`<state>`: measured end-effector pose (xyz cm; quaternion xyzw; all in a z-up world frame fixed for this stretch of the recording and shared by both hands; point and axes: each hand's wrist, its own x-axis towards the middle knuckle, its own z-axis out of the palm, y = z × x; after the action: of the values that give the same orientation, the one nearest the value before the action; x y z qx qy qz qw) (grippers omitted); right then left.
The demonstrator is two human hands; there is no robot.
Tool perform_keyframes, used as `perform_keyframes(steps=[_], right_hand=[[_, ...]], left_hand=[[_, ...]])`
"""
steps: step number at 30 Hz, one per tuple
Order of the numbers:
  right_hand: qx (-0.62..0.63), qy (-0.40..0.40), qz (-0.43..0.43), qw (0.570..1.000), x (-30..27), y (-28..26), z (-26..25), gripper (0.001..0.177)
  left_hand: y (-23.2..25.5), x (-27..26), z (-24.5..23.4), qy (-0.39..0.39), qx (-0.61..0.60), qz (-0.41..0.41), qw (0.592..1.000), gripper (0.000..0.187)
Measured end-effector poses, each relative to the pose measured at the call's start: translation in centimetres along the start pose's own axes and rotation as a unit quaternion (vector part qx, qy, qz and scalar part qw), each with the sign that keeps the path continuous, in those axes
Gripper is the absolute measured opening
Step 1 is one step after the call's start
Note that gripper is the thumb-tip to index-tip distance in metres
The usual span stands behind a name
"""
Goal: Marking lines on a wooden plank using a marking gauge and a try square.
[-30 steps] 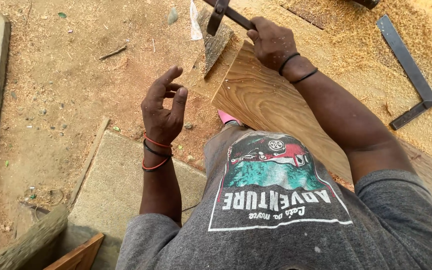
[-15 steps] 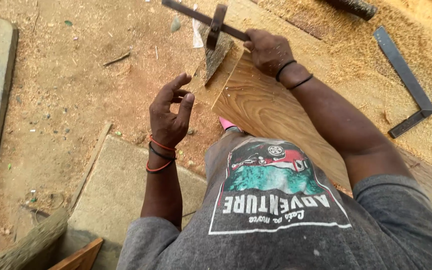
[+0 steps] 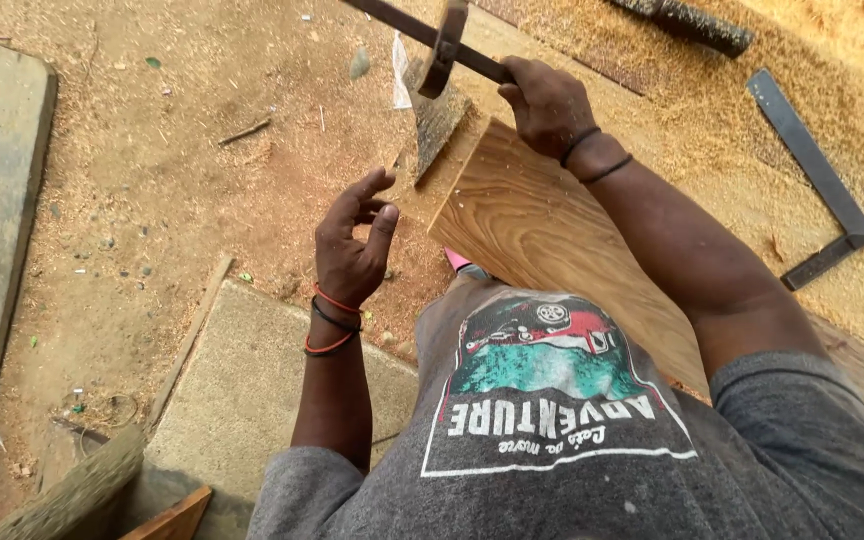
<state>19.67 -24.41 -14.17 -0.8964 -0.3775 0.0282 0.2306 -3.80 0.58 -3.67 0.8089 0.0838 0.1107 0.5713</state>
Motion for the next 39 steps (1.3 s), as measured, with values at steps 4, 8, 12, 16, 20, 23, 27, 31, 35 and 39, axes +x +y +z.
perform_keyframes(steps=[4,8,12,16,20,23,27,31,35,39], right_hand=[[0.017,0.035,-0.039,0.998,0.3,-0.4,-0.2,0.027],[-0.069,-0.173,0.083,0.979,1.0,-0.6,0.6,0.03],[-0.037,-0.139,0.063,0.988,0.6,0.1,0.7,0.031],[0.048,-0.137,0.094,0.985,0.2,-1.2,-2.1,0.031],[0.155,-0.179,0.122,0.964,-0.9,-4.5,-7.8,0.029],[0.224,-0.201,0.086,0.95,-3.2,-4.9,-10.2,0.029],[0.279,-0.218,0.04,0.934,-6.5,-5.4,-12.9,0.03],[0.304,-0.269,0.101,0.908,-9.4,-6.6,-14.8,0.033],[0.313,-0.256,0.124,0.906,-11.8,-7.4,-15.4,0.036],[0.323,-0.225,0.126,0.911,-12.8,-8.5,-15.7,0.036]], left_hand=[[-1.2,-0.3,-0.2,0.005,-0.001,-0.018,1.0,0.038],[-1.4,-0.3,-0.1,0.002,0.011,-0.015,1.0,0.038],[-1.7,-0.3,0.2,0.006,0.003,-0.018,1.0,0.038],[-4.1,-0.5,0.5,0.004,-0.018,-0.041,0.999,0.043],[-2.8,0.3,0.6,-0.001,-0.023,-0.023,0.999,0.07],[-1.1,1.4,1.5,-0.028,-0.015,0.078,0.996,0.094],[1.2,3.1,3.2,-0.074,-0.012,0.199,0.977,0.099],[1.9,3.2,4.5,-0.181,-0.024,0.215,0.959,0.088],[2.9,3.5,5.2,-0.254,-0.078,0.188,0.945,0.08],[5.0,3.9,5.1,-0.289,-0.085,0.21,0.93,0.077]])
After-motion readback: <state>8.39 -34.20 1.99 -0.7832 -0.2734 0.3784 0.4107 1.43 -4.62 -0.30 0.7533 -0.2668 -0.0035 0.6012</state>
